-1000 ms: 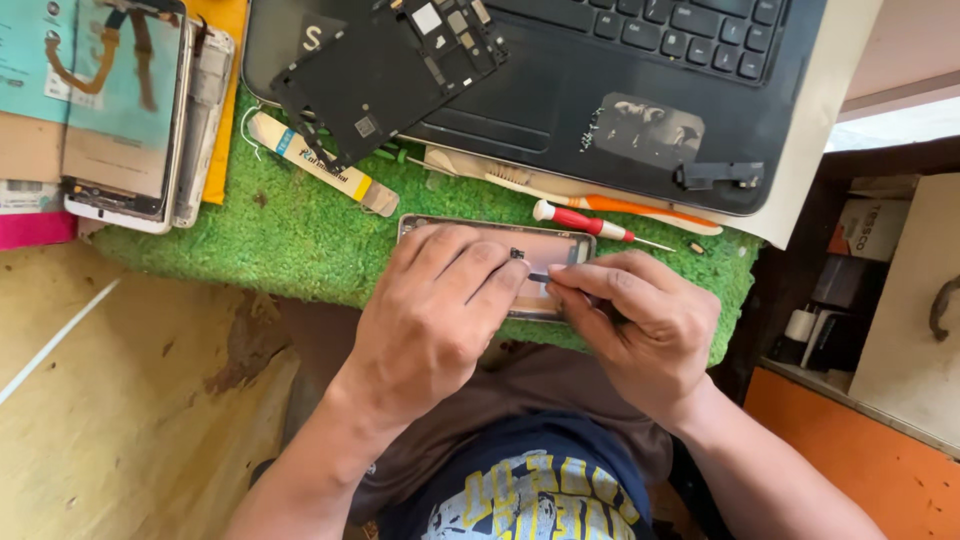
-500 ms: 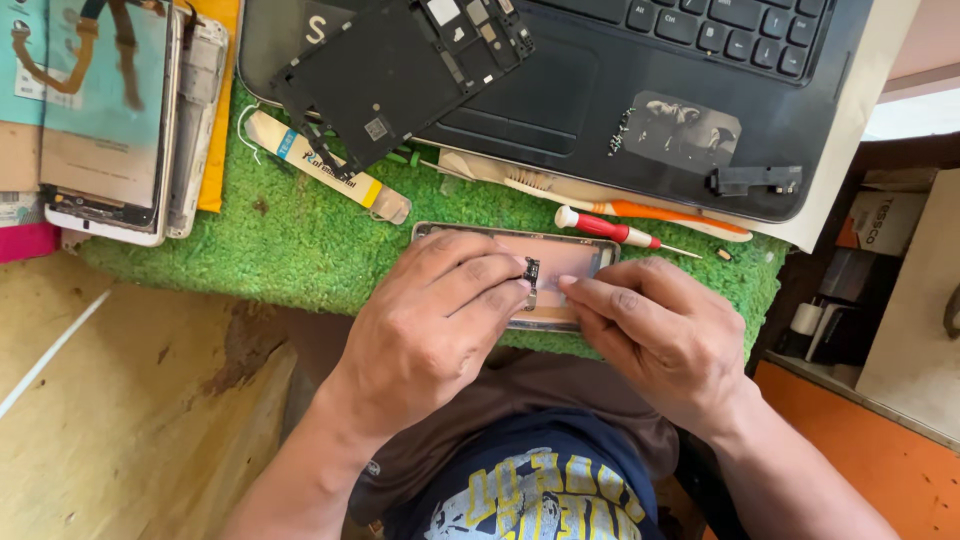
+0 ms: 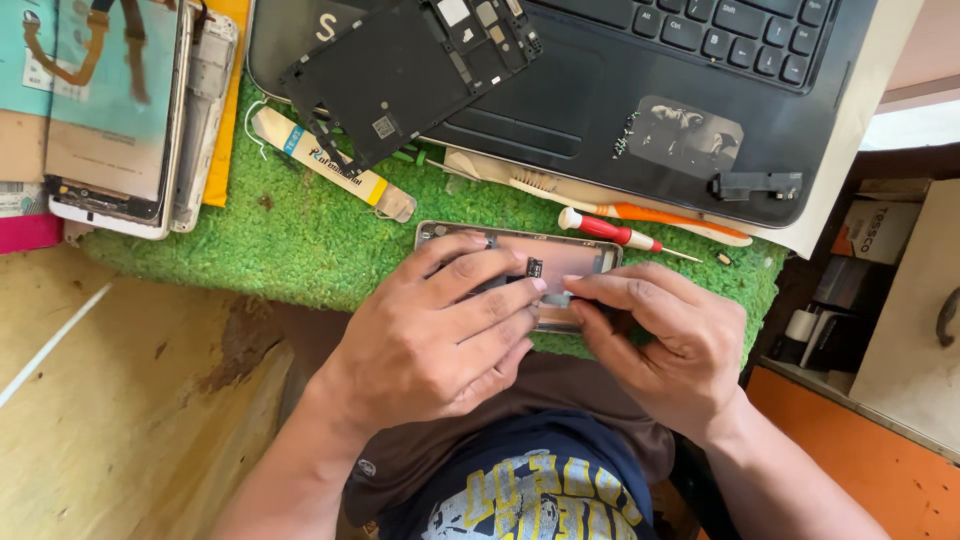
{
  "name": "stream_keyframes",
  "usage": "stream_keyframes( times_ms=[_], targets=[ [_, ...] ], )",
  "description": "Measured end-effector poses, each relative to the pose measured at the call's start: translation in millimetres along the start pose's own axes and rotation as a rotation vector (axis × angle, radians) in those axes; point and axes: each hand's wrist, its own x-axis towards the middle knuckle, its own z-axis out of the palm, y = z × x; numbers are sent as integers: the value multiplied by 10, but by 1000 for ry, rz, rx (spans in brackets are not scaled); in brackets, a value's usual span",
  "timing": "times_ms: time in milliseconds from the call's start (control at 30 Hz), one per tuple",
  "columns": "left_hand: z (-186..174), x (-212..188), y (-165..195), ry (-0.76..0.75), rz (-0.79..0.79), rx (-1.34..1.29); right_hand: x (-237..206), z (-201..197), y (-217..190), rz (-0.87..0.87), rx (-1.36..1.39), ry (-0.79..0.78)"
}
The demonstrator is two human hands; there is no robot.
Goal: The person repairs a smartphone at a workbench, using a screwdriver to remove small components from the phone's midframe and handling a small flex part by hand. They then lift the phone's rear housing, detach and reposition small internal parts, and use a metal pry tool on the frame on the mat.
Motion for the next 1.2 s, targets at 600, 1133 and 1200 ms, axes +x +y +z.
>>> stream_keyframes(
  times_ms=[600, 1133, 1200],
  targets=[
    [54, -65, -37, -9, -10, 21, 29, 58, -7, -37, -95, -22],
    [63, -73, -42, 28, -18, 31, -5, 131, 11, -62, -140, 19],
    [64, -82, -15, 56, -32, 80, -12, 139, 10, -69, -155, 28]
  ],
)
